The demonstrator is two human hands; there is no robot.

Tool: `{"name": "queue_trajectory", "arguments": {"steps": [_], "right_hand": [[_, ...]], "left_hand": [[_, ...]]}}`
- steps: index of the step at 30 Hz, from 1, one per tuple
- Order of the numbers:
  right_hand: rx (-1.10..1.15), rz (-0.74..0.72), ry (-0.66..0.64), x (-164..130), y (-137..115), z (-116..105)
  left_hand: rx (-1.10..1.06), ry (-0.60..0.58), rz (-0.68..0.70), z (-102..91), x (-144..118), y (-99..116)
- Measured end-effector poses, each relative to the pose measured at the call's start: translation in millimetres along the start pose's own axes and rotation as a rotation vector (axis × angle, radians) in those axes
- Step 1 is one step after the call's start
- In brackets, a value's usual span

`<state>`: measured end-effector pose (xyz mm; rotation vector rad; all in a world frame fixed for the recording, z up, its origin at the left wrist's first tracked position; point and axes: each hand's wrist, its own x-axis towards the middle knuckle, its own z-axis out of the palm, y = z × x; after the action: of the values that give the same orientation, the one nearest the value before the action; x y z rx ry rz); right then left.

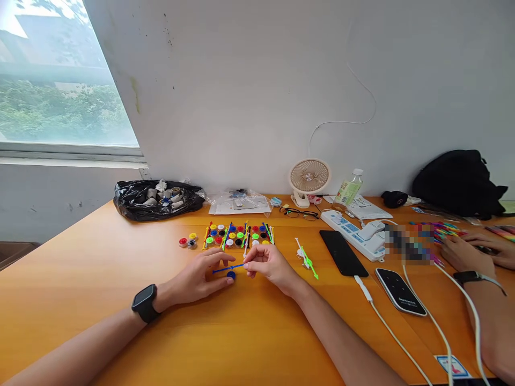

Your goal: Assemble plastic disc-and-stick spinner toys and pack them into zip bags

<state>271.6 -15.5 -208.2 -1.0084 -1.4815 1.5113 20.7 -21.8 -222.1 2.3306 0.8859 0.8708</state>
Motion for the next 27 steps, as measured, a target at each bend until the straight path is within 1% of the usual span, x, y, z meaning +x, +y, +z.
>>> {"name": "queue_trajectory", "arguments": {"steps": [2, 5, 11, 17, 21, 27], "right_hand": [[-0.005, 0.014, 0.01, 0.3, -0.1, -0.5], [-0.017, 0.037, 0.008, 0.6, 0.3, -0.1], [-0.037, 0.088, -0.054, -0.9, 5.8, 3.7], [-0.083, 0.132, -0.101, -1.1, 12.9, 4.8], [-0.129, 0.13, -0.086, 1.0, 16.8, 8.3], [-0.153, 0.115, -0.036, 1.9, 18.9, 15.3]], "left_hand": [[-0.026, 0.026, -0.017, -1.6, -0.1, 1.4], [-0.044, 0.007, -0.03, -5.0, 0.5, 4.5], [-0.029, 0.016, -0.01, -12.0, 2.6, 6.4], [-0.009, -0.022, 0.013, -7.8, 0.4, 3.3], [0.059, -0.044, 0.069, -3.0, 0.2, 0.8], [0.137, -0.014, 0.118, -2.5, 2.3, 0.0]]}}
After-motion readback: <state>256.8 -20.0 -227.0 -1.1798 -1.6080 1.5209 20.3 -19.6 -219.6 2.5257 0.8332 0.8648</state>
